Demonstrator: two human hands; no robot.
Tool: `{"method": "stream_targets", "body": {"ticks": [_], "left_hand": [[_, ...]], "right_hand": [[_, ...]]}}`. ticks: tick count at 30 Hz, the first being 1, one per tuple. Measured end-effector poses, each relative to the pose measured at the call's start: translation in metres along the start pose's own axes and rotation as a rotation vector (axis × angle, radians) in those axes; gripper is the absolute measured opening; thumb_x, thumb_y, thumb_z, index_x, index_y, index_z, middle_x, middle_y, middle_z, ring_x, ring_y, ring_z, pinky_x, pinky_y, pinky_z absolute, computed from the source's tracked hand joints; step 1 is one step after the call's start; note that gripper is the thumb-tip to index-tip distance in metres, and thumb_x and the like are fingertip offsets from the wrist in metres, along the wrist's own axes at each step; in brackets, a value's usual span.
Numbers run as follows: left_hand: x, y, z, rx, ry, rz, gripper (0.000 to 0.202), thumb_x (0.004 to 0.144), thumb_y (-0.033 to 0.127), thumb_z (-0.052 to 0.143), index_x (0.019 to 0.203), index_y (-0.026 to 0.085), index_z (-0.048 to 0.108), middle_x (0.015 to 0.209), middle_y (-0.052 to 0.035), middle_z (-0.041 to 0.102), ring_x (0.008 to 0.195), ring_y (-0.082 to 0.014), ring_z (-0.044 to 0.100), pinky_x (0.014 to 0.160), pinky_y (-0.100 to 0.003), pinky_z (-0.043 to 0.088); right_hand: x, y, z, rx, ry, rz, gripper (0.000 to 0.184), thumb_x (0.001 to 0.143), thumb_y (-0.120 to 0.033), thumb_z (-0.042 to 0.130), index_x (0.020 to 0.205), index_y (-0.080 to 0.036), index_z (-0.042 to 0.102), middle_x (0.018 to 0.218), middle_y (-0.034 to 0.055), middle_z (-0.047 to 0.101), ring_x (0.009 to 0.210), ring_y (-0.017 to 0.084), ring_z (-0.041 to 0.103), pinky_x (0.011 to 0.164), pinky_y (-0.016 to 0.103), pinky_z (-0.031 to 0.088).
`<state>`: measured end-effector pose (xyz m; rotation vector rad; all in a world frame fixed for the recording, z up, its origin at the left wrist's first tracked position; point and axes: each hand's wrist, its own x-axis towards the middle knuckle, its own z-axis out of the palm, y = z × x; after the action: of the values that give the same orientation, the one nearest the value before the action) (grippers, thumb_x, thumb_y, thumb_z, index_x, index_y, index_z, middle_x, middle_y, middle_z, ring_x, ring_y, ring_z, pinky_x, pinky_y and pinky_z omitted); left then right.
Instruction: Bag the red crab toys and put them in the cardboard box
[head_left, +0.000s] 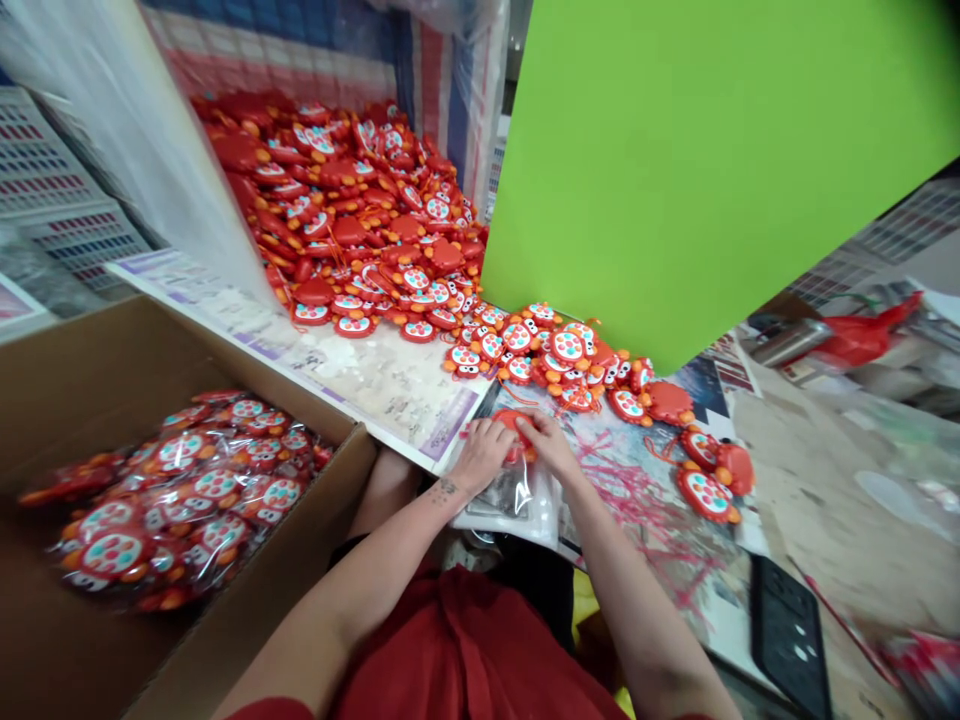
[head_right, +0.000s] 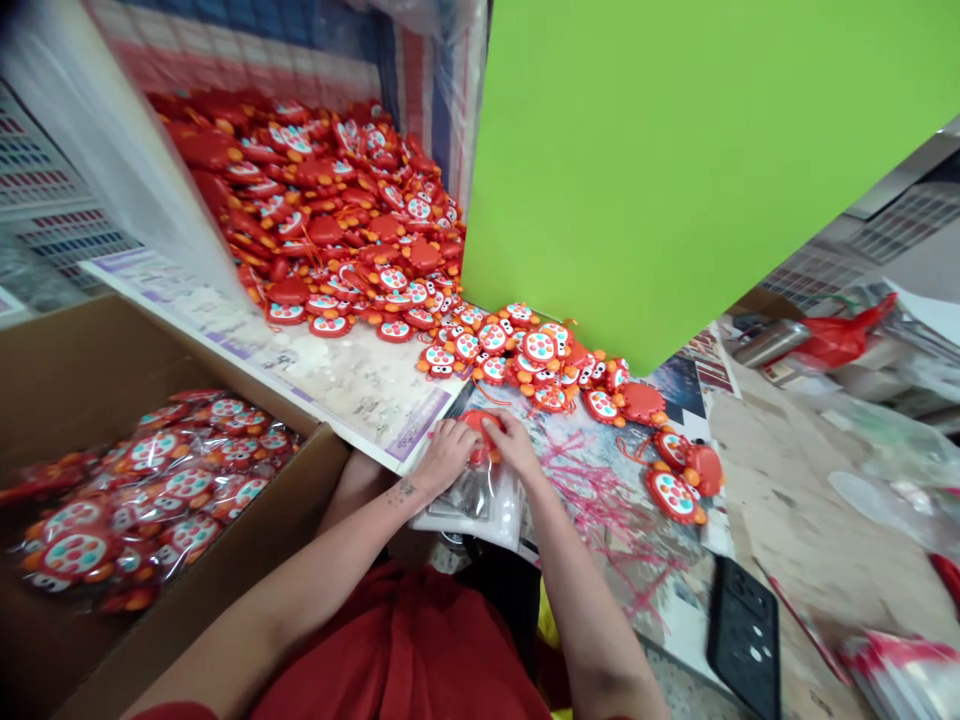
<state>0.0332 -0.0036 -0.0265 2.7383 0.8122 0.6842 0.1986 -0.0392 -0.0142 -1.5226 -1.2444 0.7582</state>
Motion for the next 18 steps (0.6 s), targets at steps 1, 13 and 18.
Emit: {"method": "stream_targets", "body": {"ticks": [1,13,18], "left_hand": [[0.000,0.000,0.000,-0.014,0.011,-0.025,0.024,0.099,0.027,0.040,0.100,0.016,0.062,0.099,-0.0108,0.062,0.098,-0.0256,0.051,0.091,-0.042,0.039],[0.021,-0.004,-0.012,-0.285,-0.114,-0.095,0.007,0.092,0.018,0.053,0.093,0.016,0.059,0.130,-0.0127,0.057,0.125,-0.0263,0.049,0.104,-0.044,0.039],[0.020,0.007,-0.035,-0.241,-0.249,-0.077,0.014,0.097,0.022,0.045,0.101,0.016,0.057,0.091,-0.0071,0.067,0.095,-0.0243,0.061,0.091,-0.041,0.043]], "right_hand": [[0.001,0.000,0.000,-0.044,-0.051,-0.004,0.039,0.083,-0.055,0.058,0.099,-0.022,0.069,0.098,0.0056,0.072,0.092,0.023,0.065,0.089,0.038,0.049],[-0.042,0.008,-0.004,-0.377,0.267,0.057,0.037,0.086,-0.031,0.045,0.113,-0.018,0.066,0.085,0.0069,0.071,0.074,0.022,0.063,0.071,0.033,0.046],[-0.044,0.000,0.017,-0.308,0.421,0.002,0.039,0.087,-0.030,0.044,0.116,-0.014,0.064,0.088,0.0080,0.070,0.074,0.020,0.061,0.073,0.034,0.048]]}}
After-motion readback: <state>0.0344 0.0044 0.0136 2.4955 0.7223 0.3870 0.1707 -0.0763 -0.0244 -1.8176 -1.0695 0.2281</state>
